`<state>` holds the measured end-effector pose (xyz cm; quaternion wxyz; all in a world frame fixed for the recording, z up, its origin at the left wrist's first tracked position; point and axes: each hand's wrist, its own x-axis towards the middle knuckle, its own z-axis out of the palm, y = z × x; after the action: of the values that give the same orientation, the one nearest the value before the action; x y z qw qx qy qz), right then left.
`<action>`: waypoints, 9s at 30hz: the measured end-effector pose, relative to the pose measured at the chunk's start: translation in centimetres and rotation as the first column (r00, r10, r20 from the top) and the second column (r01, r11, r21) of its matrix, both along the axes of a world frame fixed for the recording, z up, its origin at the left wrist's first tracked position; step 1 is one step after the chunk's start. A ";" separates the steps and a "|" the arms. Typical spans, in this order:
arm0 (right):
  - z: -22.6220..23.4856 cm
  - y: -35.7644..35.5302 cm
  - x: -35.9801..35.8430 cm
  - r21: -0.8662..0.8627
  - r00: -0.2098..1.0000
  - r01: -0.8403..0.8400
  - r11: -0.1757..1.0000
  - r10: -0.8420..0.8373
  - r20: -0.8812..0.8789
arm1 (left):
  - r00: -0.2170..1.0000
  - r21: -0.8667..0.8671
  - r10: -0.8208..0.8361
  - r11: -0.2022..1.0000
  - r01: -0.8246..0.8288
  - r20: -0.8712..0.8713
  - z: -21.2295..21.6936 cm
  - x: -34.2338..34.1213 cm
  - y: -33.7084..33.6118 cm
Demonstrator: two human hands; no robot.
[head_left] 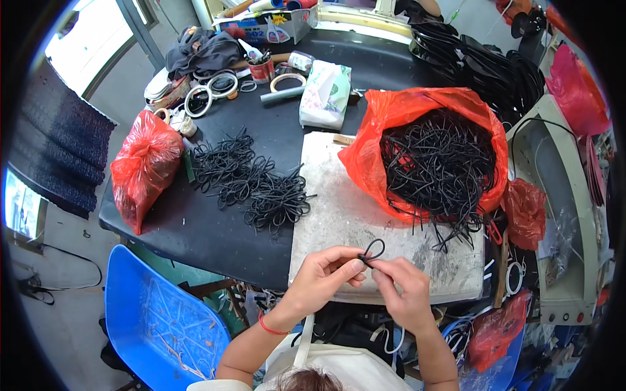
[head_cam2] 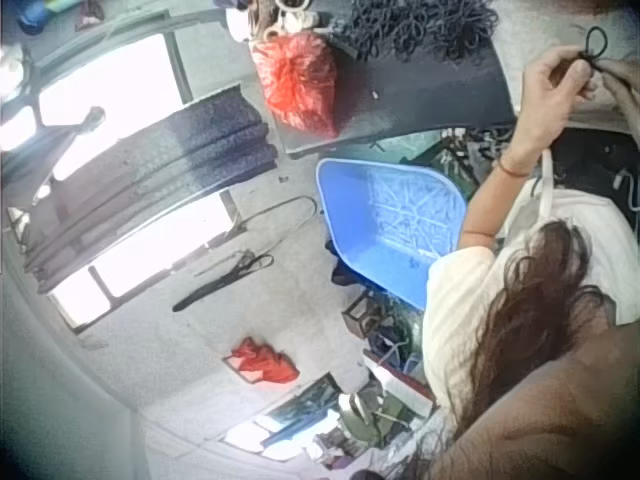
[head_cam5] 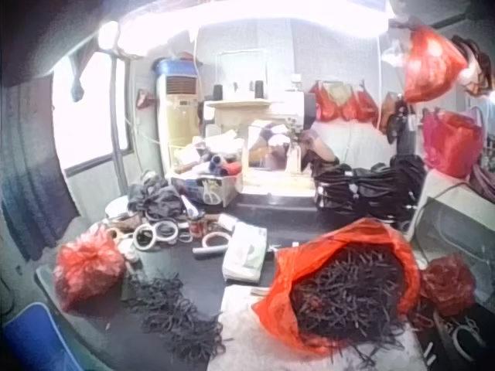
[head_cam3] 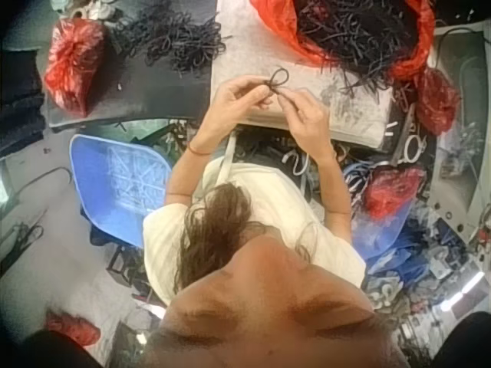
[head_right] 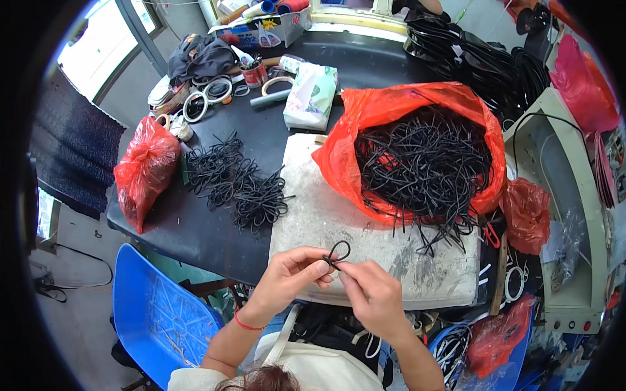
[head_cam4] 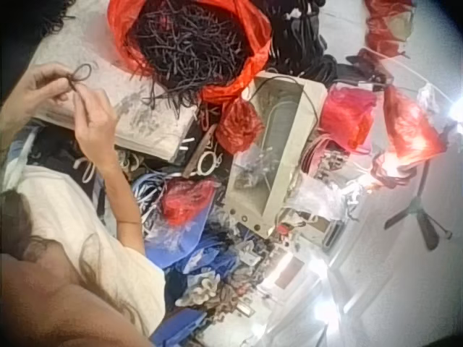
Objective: The person sits at a cluttered workbench and repeatedly ties black cords into loops by hand. They pick up individual cords from a red plastic bag, form a loop, and secure it with a knot, placing the finished items on the table.
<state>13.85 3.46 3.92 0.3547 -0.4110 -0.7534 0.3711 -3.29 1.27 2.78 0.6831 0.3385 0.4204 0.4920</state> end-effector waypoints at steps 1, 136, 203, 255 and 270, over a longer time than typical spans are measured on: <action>0.8 -0.8 -0.5 -0.041 1.000 0.027 0.999 -0.027 0.000 | 0.998 0.049 0.053 0.998 -0.050 -0.045 -0.8 0.3 -0.2; 0.5 0.4 -1.0 -0.498 0.917 0.040 0.866 -0.230 -0.327 | 0.991 -0.105 -0.038 0.993 0.052 0.128 1.1 1.7 -1.3; -2.1 -0.7 0.5 -0.601 0.893 -0.098 0.793 -0.196 -0.405 | 0.981 0.104 0.069 0.993 -0.051 -0.181 -0.6 0.7 -1.1; -0.7 1.0 -0.9 -0.238 0.933 -0.004 0.971 -0.081 -0.349 | 0.999 0.034 -0.026 0.999 0.024 0.042 0.5 1.1 -0.7; -0.1 -0.2 -1.4 -0.306 0.895 0.164 0.938 -0.271 -0.353 | 0.945 -0.027 0.258 0.966 -0.258 0.201 0.5 2.2 -0.8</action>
<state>12.41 3.30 3.87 0.4783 -0.4553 -0.5591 0.5013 -1.09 0.46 3.32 0.6520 0.2285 0.3894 0.6091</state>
